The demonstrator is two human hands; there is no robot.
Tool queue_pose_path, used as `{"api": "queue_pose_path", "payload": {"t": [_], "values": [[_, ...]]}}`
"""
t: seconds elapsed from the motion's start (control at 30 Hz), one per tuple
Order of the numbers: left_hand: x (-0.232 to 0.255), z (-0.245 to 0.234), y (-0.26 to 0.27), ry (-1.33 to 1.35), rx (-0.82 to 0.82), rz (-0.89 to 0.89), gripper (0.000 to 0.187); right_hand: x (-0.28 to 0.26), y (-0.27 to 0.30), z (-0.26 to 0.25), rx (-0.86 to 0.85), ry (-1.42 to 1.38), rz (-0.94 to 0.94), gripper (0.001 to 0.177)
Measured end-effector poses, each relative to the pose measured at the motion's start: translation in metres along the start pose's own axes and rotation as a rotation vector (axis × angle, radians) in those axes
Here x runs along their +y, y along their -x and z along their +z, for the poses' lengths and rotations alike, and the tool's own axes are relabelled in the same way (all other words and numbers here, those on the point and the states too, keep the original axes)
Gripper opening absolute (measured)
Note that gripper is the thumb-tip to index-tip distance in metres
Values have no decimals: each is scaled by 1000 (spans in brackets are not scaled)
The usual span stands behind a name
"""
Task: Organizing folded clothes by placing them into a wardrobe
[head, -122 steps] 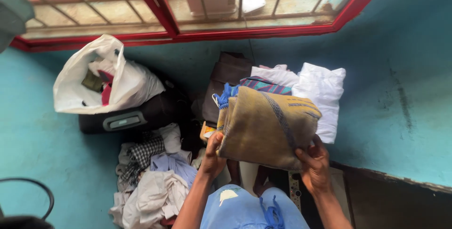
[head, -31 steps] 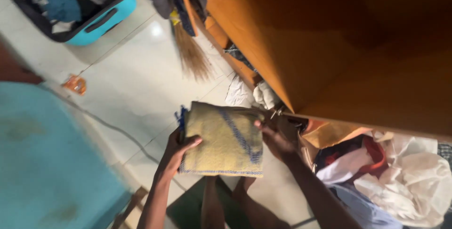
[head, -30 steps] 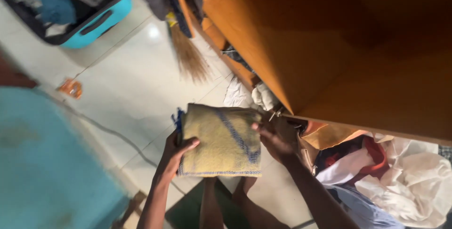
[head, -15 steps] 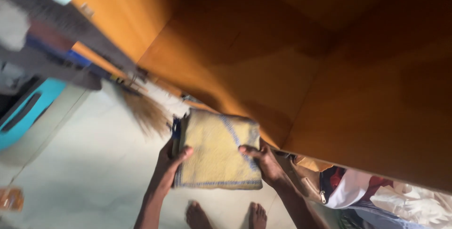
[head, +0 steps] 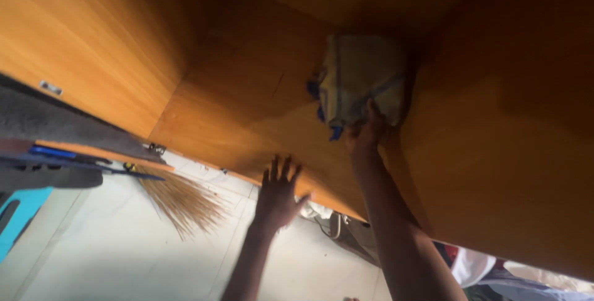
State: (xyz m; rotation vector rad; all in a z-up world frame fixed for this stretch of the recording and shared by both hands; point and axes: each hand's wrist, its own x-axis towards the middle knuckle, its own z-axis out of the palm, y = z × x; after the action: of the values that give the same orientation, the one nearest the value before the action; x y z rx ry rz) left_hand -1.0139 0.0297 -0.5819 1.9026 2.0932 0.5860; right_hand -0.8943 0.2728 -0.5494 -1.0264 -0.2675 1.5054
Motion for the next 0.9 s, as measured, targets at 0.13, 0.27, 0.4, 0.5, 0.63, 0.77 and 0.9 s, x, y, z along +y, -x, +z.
{"api": "queue_pose_path", "payload": {"t": [0.13, 0.27, 0.4, 0.5, 0.63, 0.77, 0.9], "values": [[24, -22, 12, -108, 111, -29, 94, 27, -99, -13, 151, -177, -14, 34], [22, -24, 14, -166, 132, 13, 105, 35, -164, -25, 84, -81, 5, 41], [21, -22, 15, -130, 104, 14, 102, 55, -235, -35, 86, -192, 12, 36], [21, -20, 12, -130, 87, -8, 100, 44, -211, -18, 21, -218, 29, 50], [25, -23, 7, -124, 103, -17, 98, 25, -137, 0, 116, -10, -68, 34], [46, -20, 9, -98, -61, -203, 83, 39, -114, -41, 114, 183, -103, 29], [71, 7, 50, -5, -74, -273, 78, 33, 12, -86, -321, 51, 47, 39]]}}
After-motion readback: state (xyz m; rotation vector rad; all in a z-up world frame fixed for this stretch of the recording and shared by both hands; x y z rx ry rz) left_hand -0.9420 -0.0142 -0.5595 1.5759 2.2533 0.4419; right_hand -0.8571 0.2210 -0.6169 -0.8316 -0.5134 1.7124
